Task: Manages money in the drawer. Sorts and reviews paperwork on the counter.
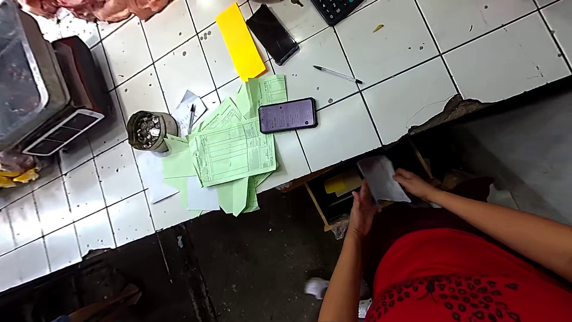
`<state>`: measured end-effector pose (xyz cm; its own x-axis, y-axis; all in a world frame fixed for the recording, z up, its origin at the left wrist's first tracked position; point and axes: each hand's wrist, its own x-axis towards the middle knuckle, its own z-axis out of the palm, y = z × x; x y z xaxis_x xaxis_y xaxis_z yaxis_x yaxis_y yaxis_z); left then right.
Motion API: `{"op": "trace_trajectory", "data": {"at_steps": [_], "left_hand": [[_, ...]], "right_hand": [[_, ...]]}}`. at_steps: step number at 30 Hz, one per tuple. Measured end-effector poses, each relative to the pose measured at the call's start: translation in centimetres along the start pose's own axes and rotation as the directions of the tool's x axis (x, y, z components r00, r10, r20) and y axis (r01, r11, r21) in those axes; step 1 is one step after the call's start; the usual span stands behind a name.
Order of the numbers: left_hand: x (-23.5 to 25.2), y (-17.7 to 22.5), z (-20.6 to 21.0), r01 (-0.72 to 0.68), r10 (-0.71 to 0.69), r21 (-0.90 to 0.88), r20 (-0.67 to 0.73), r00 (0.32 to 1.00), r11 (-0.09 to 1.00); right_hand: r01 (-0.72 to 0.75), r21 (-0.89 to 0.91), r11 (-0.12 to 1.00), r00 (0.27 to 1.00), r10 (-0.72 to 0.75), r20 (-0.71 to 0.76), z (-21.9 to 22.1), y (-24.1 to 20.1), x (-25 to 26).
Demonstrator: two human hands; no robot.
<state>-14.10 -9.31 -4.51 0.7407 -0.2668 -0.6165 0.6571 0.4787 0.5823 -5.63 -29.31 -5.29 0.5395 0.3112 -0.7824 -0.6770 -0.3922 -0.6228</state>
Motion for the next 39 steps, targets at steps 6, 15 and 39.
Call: {"op": "trace_trajectory", "data": {"at_steps": [6, 15, 39], "left_hand": [[1.6, -0.3, 2.7, 0.048, 0.016, 0.194, -0.316, 0.949, 0.98], [0.5, 0.6, -2.7, 0.222, -0.222, -0.027, -0.226, 0.948, 0.975], [3.5, 4.0, -0.1, -0.042, -0.306, 0.974, 0.11, 0.946, 0.222]], "right_hand": [[0.021, -0.061, 0.998, 0.997, -0.016, 0.073, 2.1, -1.2, 0.7], [-0.11, 0.287, 0.952, 0.97, 0.04, 0.241, 0.0, -2.2, -1.4], [0.376, -0.656, 0.654, 0.821, 0.093, 0.564, 0.3, -6.9, -1.8]]}}
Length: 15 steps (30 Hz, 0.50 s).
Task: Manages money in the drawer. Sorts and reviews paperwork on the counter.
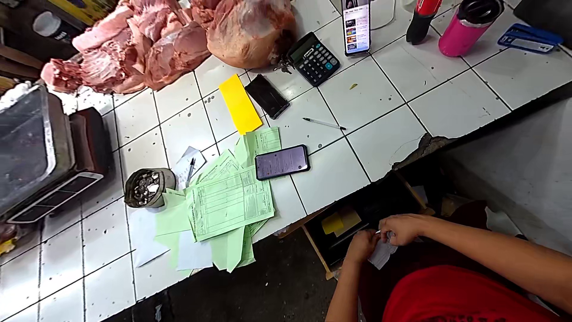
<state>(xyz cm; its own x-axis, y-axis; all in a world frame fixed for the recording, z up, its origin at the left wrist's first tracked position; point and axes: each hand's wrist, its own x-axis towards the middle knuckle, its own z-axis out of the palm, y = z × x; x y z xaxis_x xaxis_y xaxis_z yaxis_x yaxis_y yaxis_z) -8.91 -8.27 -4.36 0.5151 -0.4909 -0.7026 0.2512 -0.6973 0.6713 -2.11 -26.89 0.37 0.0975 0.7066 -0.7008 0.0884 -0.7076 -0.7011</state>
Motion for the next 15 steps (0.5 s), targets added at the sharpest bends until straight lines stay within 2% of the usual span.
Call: {"op": "trace_trajectory", "data": {"at_steps": [2, 3, 7, 10, 12, 13, 14, 15], "left_hand": [[0.1, 0.4, -0.1, -0.002, 0.002, 0.012, -0.009, 1.0, 1.0], [0.1, 0.6, 0.0, -0.013, 0.013, 0.0, -0.021, 1.0, 1.0], [0.0, 0.3, -0.4, -0.011, 0.004, -0.096, -0.07, 0.998, 0.995], [-0.8, -1.3, -0.8, 0.011, -0.017, -0.2, -0.024, 1.0, 0.98], [-1.7, -1.6, -0.8, 0.037, -0.059, -0.353, -0.052, 0.997, 0.935], [-2.1, -1.4, -0.5, 0.048, -0.109, -0.444, -0.113, 0.988, 0.895], [-2.4, -1.1, -0.1, 0.045, -0.182, -0.526, -0.211, 0.96, 0.849], [-2.5, -0.6, 0.5, 0.017, -0.259, -0.584, -0.334, 0.906, 0.812]], "right_hand": [[-0.005, 0.13, 0.991, 0.993, 0.021, -0.118, 0.3, 0.5, 0.0], [-0.01, 0.138, 0.99, 0.986, 0.033, -0.164, 0.6, 1.0, 0.3], [-0.029, -0.045, 0.999, 0.972, 0.018, -0.235, 0.9, 1.5, 0.8], [-0.005, -0.042, 0.999, 0.954, -0.007, -0.301, 0.2, 2.2, 0.5], [0.003, 0.113, 0.994, 0.906, 0.045, -0.42, 0.2, 2.7, 0.6], [0.039, 0.259, 0.965, 0.849, 0.104, -0.517, 0.5, 2.9, 0.9], [0.093, 0.427, 0.9, 0.789, 0.195, -0.583, 0.9, 2.9, 1.3], [0.141, 0.581, 0.801, 0.754, 0.293, -0.588, 1.0, 2.8, 1.8]]}}
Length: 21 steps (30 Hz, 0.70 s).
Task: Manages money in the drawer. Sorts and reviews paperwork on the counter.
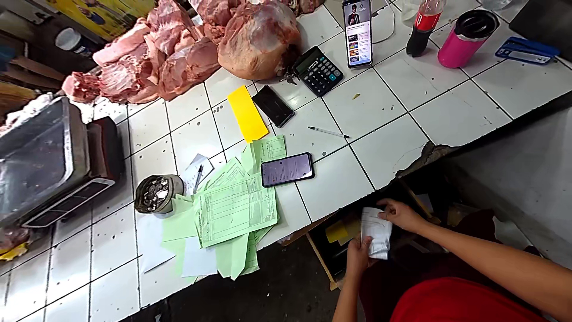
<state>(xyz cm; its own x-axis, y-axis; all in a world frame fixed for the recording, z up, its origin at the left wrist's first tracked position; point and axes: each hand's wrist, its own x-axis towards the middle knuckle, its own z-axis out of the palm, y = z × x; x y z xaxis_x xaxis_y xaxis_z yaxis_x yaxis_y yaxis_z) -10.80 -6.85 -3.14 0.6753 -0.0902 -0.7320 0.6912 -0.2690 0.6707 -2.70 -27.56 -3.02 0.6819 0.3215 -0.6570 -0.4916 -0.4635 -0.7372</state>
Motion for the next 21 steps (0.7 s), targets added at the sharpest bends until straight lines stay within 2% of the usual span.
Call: {"op": "trace_trajectory", "data": {"at_steps": [2, 4, 6, 9, 12, 15, 17, 19, 21], "left_hand": [[-0.3, 0.0, 2.0, -0.046, 0.022, -0.069, -0.317, 0.948, 0.997], [-0.3, 0.2, 4.1, -0.074, 0.021, -0.086, -0.503, 0.864, 0.994], [-0.3, -0.1, 5.8, -0.082, 0.035, -0.058, -0.569, 0.822, 0.995], [-0.5, -1.5, 6.5, -0.073, 0.084, 0.043, -0.598, 0.797, 0.996], [-0.9, -1.8, 6.0, -0.058, 0.138, 0.158, -0.561, 0.816, 0.986], [-0.7, -2.2, 5.3, -0.192, 0.236, 0.141, -0.449, 0.862, 0.971], [-0.2, -2.6, 4.1, -0.231, 0.193, -0.099, -0.297, 0.935, 0.968], [0.4, -3.4, 3.3, -0.164, 0.094, -0.426, -0.182, 0.979, 0.89], [0.5, -3.6, 2.9, -0.068, 0.061, -0.54, -0.03, 0.998, 0.839]], "right_hand": [[-0.191, 0.268, 0.944, 0.981, 0.193, 0.02, 1.0, -0.6, 0.0], [-0.336, 0.392, 0.857, 0.942, 0.31, 0.13, 2.3, -0.7, -0.6], [-0.392, 0.385, 0.836, 0.919, 0.336, 0.207, 3.6, -0.5, -1.0], [-0.35, 0.298, 0.888, 0.925, 0.277, 0.261, 3.7, -0.8, -0.9], [-0.384, 0.222, 0.896, 0.895, 0.302, 0.328, 2.8, -1.4, -0.7], [-0.336, 0.165, 0.927, 0.912, 0.277, 0.304, 3.1, 0.0, -0.4], [-0.397, 0.145, 0.906, 0.884, 0.335, 0.325, 2.7, 0.9, -0.4], [-0.461, 0.089, 0.883, 0.842, 0.403, 0.359, 1.7, 1.8, -0.7], [-0.48, -0.013, 0.877, 0.812, 0.449, 0.372, 0.8, 2.6, -0.9]]}}
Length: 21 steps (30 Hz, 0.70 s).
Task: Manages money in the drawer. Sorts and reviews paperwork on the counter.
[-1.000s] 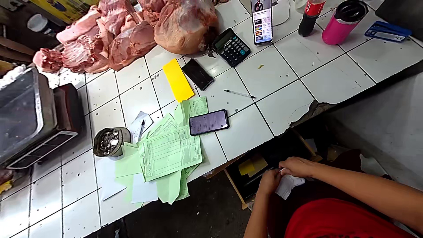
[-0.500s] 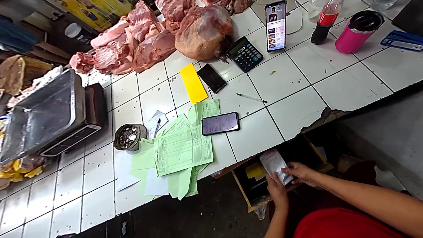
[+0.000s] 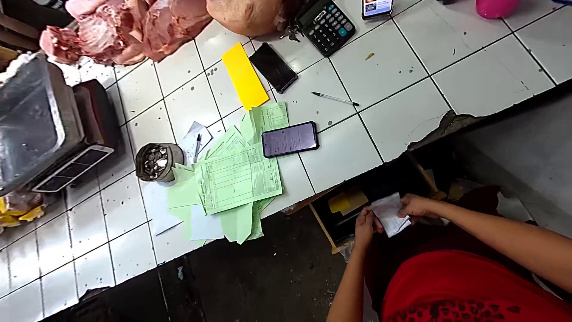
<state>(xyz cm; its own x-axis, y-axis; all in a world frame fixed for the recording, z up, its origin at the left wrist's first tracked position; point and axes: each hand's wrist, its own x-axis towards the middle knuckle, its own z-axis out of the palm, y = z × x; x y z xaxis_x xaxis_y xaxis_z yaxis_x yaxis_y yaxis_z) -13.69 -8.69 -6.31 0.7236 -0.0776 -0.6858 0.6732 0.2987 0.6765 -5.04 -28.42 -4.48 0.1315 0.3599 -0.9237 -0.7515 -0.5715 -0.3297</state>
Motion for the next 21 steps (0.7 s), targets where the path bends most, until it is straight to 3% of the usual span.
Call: {"op": "trace_trajectory", "data": {"at_steps": [3, 6, 9, 12, 16, 18, 21], "left_hand": [[-0.1, 0.0, 0.2, -0.011, -0.012, 0.169, 0.129, 0.992, 0.986], [0.7, -0.3, 0.6, -0.058, 0.028, 0.321, 0.097, 0.995, 0.945], [1.1, -0.5, 2.2, -0.052, 0.037, 0.201, 0.077, 0.996, 0.978], [1.5, -0.9, 2.8, -0.073, 0.063, 0.054, 0.162, 0.985, 0.996], [1.9, -1.0, 3.3, 0.109, -0.087, -0.223, 0.103, 0.991, 0.969], [2.0, -1.5, 4.1, 0.076, -0.075, -0.198, 0.01, 0.997, 0.977], [2.5, -1.3, 5.3, 0.032, -0.03, 0.049, -0.042, 0.999, 0.998]], "right_hand": [[-0.061, -0.025, 0.998, 0.997, 0.06, -0.039, -0.8, 1.2, 0.0], [-0.078, 0.121, 0.99, 0.997, 0.079, 0.001, -1.4, 1.6, 0.0], [-0.04, 0.248, 0.968, 0.999, 0.036, 0.02, -1.0, 2.0, -0.1], [0.125, 0.315, 0.941, 0.99, -0.139, 0.023, -1.3, 3.0, 0.4], [0.145, 0.457, 0.877, 0.988, -0.101, -0.119, -1.6, 2.9, 0.3], [0.164, 0.456, 0.875, 0.984, -0.113, -0.137, -1.5, 2.9, 0.1], [0.191, 0.233, 0.954, 0.97, -0.147, -0.193, -1.2, 2.7, 0.3]]}}
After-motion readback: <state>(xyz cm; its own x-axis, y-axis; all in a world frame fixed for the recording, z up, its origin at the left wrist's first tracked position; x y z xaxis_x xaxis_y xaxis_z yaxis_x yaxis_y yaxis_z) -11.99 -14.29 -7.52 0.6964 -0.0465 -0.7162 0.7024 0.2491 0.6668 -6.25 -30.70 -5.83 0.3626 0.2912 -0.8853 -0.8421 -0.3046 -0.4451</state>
